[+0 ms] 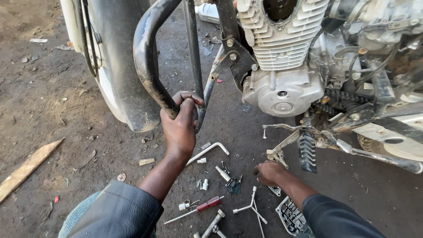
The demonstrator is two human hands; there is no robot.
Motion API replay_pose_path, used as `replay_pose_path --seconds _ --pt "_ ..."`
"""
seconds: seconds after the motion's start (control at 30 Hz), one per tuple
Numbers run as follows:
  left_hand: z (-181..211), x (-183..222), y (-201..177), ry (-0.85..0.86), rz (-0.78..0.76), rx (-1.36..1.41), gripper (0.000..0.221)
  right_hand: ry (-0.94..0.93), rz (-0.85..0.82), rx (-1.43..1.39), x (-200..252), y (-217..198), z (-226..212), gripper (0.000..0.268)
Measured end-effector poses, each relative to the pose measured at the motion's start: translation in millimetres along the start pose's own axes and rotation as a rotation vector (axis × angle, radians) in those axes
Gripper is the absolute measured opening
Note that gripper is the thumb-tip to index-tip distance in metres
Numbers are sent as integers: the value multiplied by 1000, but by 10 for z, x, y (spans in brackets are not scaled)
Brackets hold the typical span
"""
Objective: Loosening and adjusting internal bolts and components on a motorcycle engine cylinder head using various hand tools.
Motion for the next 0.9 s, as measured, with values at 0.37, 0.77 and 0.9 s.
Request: replay_pose_path --seconds 0.37,0.77,0.9 --pt "99 -8 -26 -71 22 -132 22 -61 -22 -178 398 -245 -1332 28" --pt "-29 -53 -53 -122 48 -26 24 238 185 -222 -1206 517 75 23" --pt "72 -75 -56 -222 62 -91 27 242 247 -367 -1158 424 -140 25"
Point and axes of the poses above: each hand's wrist, its own x-axis away from the middle knuckle, its own y-axis out of the palm, z = x × y, the point moved 1 cm from there along -x, towards the middle knuckle, and after that the axes turned 4 degrees about z, right-handed, at the moved point
